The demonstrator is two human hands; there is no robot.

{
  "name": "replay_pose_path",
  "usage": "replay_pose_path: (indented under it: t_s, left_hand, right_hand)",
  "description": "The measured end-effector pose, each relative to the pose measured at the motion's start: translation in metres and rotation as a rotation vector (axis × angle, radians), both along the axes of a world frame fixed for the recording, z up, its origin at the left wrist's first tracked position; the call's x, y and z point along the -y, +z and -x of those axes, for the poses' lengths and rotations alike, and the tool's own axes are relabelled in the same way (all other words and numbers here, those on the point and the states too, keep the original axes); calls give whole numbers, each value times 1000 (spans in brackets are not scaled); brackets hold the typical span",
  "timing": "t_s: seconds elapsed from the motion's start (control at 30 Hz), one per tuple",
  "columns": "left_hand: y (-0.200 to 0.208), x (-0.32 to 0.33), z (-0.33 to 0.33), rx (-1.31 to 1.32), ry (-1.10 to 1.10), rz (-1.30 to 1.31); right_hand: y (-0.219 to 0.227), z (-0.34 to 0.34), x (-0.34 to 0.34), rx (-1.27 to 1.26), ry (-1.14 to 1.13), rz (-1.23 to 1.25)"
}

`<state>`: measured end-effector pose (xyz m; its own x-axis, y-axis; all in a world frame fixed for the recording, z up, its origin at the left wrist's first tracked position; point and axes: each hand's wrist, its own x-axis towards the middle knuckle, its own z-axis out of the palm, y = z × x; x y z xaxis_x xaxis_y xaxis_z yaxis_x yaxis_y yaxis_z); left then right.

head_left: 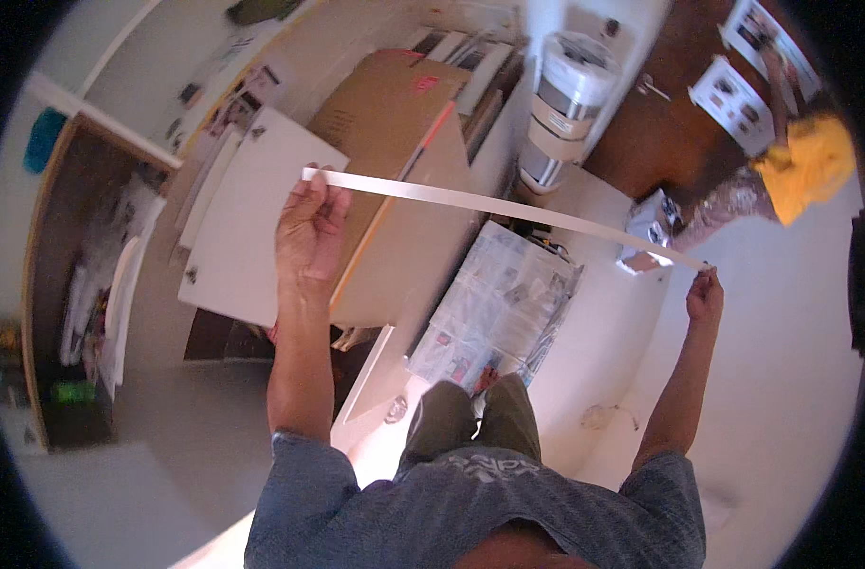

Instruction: The person measures and fits a thin wooden strip into the edge of a white cabinet door. They then sit on the floor and use a utility knife to cut a piece of wood to size. Finally, they return to the cabinet to re-insert and adjust the wooden strip.

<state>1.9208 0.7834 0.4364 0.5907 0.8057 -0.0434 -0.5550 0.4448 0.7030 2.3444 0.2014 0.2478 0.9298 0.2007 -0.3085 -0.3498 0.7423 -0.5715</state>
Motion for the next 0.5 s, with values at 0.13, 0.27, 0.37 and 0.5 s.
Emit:
replay_pose_path:
  t_s: [0.13, 0.27, 0.37, 0.5]
  left_hand:
    - [51, -4, 13, 57, 73, 42]
    - [87, -5, 28, 153, 151, 17]
    - [112, -13, 30, 174, 251, 6]
    - [130, -27, 22, 185, 368, 27]
  right_hand:
    - [85, -49, -49, 65, 70, 111]
    - [124, -100, -127, 107, 39, 204]
    - [129, -139, -175, 77, 181, 282]
    - [111, -184, -255, 216, 334, 435]
